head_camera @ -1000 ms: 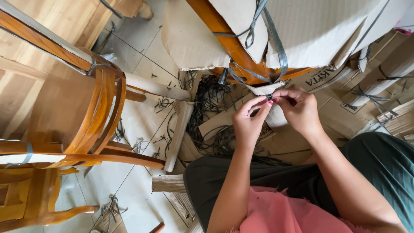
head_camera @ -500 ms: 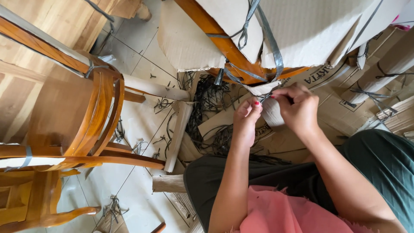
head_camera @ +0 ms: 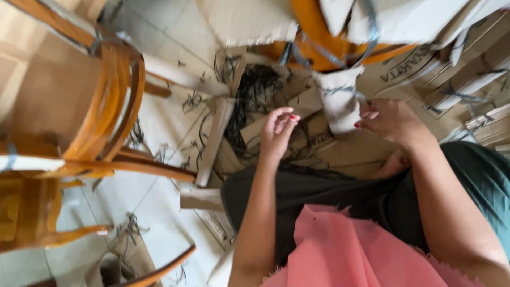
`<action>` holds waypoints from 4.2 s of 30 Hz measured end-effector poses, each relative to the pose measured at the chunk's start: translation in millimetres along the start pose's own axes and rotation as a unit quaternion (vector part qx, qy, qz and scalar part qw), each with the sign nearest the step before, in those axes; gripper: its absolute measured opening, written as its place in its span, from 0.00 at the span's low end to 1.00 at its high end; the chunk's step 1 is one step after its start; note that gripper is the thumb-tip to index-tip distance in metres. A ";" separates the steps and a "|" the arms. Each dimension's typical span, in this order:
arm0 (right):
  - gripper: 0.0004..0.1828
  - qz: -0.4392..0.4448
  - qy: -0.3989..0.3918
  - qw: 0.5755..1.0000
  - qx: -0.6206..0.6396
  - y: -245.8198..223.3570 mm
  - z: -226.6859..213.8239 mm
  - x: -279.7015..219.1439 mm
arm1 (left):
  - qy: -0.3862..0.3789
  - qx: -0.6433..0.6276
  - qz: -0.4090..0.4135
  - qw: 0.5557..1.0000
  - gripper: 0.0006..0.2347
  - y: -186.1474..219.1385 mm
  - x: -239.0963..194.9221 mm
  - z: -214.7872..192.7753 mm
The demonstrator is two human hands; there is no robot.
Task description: Wrapping chair legs with protective cardboard and securing them with plastic ties for shipping
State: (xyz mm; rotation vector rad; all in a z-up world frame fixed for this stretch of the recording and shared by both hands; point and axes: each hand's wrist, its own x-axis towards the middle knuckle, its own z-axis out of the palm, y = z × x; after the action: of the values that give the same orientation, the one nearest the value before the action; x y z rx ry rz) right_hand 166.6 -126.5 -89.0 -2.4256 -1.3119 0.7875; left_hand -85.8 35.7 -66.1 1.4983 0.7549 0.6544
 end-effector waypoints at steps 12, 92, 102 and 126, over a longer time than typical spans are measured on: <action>0.21 -0.013 -0.212 0.972 -0.104 -72.8 116.3 -17.9 | -0.117 0.514 0.033 0.849 0.06 -82.6 -87.6 -35.8; 0.13 0.174 0.028 0.984 0.010 28.4 -60.5 -75.7 | 0.086 -0.029 -0.117 0.989 0.35 -50.2 -1.3 106.8; 0.11 0.084 0.235 0.951 0.181 35.6 -49.6 -65.3 | 0.086 0.106 -0.087 0.987 0.22 -67.4 14.3 95.5; 0.10 -0.100 0.431 0.874 0.199 -23.1 53.7 14.0 | 0.149 0.063 0.050 0.986 0.09 -94.6 30.1 76.5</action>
State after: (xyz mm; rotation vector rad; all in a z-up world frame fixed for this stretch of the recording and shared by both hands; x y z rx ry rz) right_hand 125.8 -103.1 -126.5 -1.8733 -0.8839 -0.1137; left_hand -14.5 12.7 -166.6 1.5796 0.9671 0.9368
